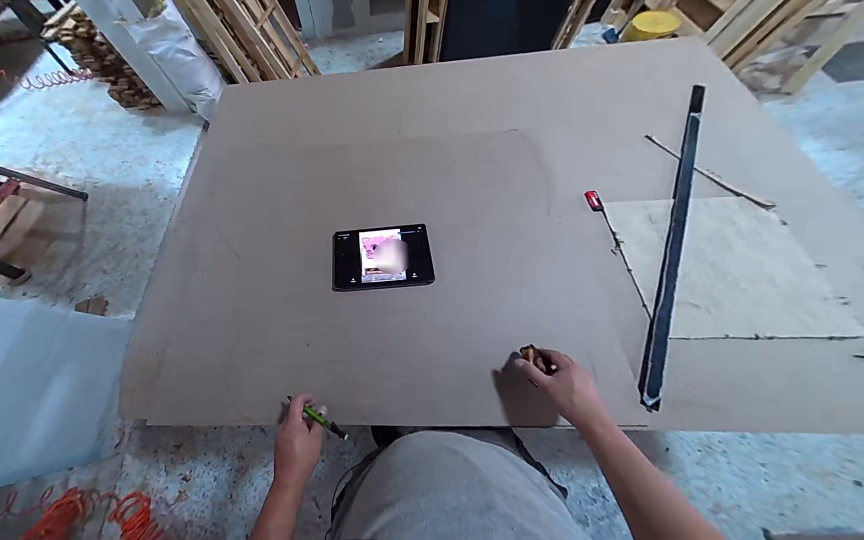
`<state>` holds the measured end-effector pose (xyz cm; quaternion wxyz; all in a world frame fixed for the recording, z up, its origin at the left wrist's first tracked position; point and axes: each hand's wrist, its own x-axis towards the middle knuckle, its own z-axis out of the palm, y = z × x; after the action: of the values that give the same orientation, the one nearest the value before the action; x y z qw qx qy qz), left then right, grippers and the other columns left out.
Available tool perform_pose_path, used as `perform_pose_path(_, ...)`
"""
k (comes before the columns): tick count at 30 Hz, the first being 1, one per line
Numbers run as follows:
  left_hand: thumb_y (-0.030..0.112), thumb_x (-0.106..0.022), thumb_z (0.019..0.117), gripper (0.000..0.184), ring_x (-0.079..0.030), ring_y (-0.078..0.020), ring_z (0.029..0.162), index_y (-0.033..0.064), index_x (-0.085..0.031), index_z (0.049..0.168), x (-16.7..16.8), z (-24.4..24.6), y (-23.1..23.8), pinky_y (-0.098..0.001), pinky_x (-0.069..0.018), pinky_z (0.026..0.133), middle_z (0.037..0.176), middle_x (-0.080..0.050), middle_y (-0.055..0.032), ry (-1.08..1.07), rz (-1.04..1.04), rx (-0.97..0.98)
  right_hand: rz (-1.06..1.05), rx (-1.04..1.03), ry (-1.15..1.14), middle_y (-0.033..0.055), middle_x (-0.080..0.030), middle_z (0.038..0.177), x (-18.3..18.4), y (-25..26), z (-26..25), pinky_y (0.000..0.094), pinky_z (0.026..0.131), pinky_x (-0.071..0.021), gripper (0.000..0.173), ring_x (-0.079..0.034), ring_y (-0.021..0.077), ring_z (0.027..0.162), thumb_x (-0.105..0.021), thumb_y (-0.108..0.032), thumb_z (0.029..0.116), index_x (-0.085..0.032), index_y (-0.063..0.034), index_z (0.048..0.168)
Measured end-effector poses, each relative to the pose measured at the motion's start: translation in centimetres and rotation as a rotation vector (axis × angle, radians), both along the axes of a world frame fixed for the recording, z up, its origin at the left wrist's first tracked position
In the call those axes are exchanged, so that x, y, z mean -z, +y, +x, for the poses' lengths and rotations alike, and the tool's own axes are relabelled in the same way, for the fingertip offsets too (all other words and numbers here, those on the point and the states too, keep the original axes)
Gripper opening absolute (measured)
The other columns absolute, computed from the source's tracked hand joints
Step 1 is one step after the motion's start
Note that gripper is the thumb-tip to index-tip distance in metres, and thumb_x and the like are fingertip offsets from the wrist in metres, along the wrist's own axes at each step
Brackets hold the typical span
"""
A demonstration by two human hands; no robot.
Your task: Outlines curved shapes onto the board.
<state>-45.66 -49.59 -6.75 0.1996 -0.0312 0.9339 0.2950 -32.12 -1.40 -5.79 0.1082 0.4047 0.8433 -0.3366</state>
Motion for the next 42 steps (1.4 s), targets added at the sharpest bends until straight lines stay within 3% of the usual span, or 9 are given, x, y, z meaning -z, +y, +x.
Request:
perform_pose_path(3,0.036,-0.065,0.1000,0.045,-0.072,-0.0206,0.097,0.0105,-0.059,0.137,-0.8,1.0,0.0,-0.0448,-0.0596,0.091,0.120,-0.071,-0.0083,-0.035,-0.018,0.059,0.077,0.004,0.061,0.0203,-0.059,0.139,1.6,-0.7,1.1,0.0641,0.097,-0.0515,0.081,-0.062,0.0393,0.119,-0.076,-0.063,0.0837,-0.059,-0.0115,0.143)
perform_pose_path(7,0.034,-0.066,0.0995,0.044,-0.072,-0.0174,0.098,0.0107,-0.060,0.136,-2.2,0.1,0.5,-0.0415,-0.0596,0.092,0.121,-0.071,-0.0063,-0.030,0.014,0.036,0.143,0.224,0.195,0.0290,-0.053,0.144,1.2,3.3,2.9,0.0630,0.103,-0.0494,0.073,-0.059,0.0440,0.125,-0.062,-0.055,0.0977,-0.051,-0.0034,0.148)
perform_pose_path(11,0.038,-0.064,0.1008,0.043,-0.072,-0.0123,0.101,0.0142,-0.059,0.137,-1.4,1.4,-0.5,-0.0370,-0.0590,0.094,0.124,-0.072,-0.0009,-0.088,-0.011,0.034,0.292,0.540,-0.008,0.0365,-0.043,0.149,2.8,8.4,9.4,0.0684,0.112,-0.0378,0.088,-0.042,0.0523,0.141,-0.062,-0.064,0.0925,-0.050,0.0044,0.146)
perform_pose_path(18,0.041,-0.060,0.1023,0.043,-0.072,-0.0146,0.095,0.0159,-0.059,0.138,-1.1,3.5,-1.1,-0.0390,-0.0590,0.091,0.119,-0.072,-0.0022,-0.139,-0.021,0.035,0.205,0.626,-0.202,0.0289,-0.066,0.127,5.3,10.6,13.0,0.0642,0.103,-0.0472,0.086,-0.061,0.0442,0.122,-0.062,-0.073,0.0862,-0.066,0.0030,0.125)
perform_pose_path(22,0.040,-0.061,0.1014,0.041,-0.072,-0.0130,0.094,0.0160,-0.060,0.135,-1.6,4.5,-0.2,-0.0374,-0.0596,0.089,0.119,-0.072,-0.0006,-0.108,0.001,-0.028,0.258,0.524,-0.378,0.0225,-0.070,0.124,6.1,12.2,12.0,0.0600,0.101,-0.0502,0.093,-0.065,0.0374,0.122,-0.046,-0.083,0.0871,-0.071,0.0012,0.117)
perform_pose_path(27,0.040,-0.061,0.1017,0.044,-0.071,-0.0109,0.100,0.0164,-0.058,0.138,-1.0,7.2,1.2,-0.0354,-0.0584,0.093,0.123,-0.071,0.0009,-0.170,0.004,-0.099,0.225,0.400,-0.390,0.0300,-0.068,0.124,5.4,14.3,11.2,0.0658,0.103,-0.0464,0.091,-0.061,0.0457,0.124,-0.049,-0.082,0.0882,-0.073,0.0036,0.111)
perform_pose_path(31,0.037,-0.063,0.1010,0.042,-0.072,-0.0137,0.098,0.0133,-0.060,0.136,-0.5,9.9,2.4,-0.0384,-0.0594,0.092,0.119,-0.073,-0.0015,-0.183,0.033,-0.133,0.024,0.384,-0.170,0.0262,-0.070,0.106,5.0,17.3,12.3,0.0650,0.086,-0.0508,0.059,-0.067,0.0407,0.098,-0.064,-0.056,0.0944,-0.072,0.0000,0.111)
perform_pose_path(34,0.041,-0.060,0.1021,0.044,-0.073,-0.0158,0.097,0.0143,-0.059,0.137,-0.8,11.3,3.6,-0.0409,-0.0596,0.092,0.116,-0.074,-0.0029,-0.234,0.036,-0.156,-0.189,0.398,0.241,-0.0004,-0.060,0.068,0.5,17.6,10.6,0.0351,0.054,-0.0507,0.031,-0.056,0.0117,0.055,-0.063,-0.039,0.0975,-0.065,-0.0077,0.095)
perform_pose_path(42,0.044,-0.056,0.1041,0.041,-0.071,-0.0165,0.086,0.0155,-0.062,0.133,-3.3,12.7,5.7,-0.0401,-0.0594,0.084,0.100,-0.073,-0.0053,-0.170,0.096,-0.208,-0.422,-0.031,1.059,-0.0111,-0.067,0.076,-14.1,11.8,-2.4,0.0251,0.068,-0.0579,0.008,-0.065,0.0053,0.068,-0.057,-0.024,0.0977,-0.064,-0.0219,0.095)
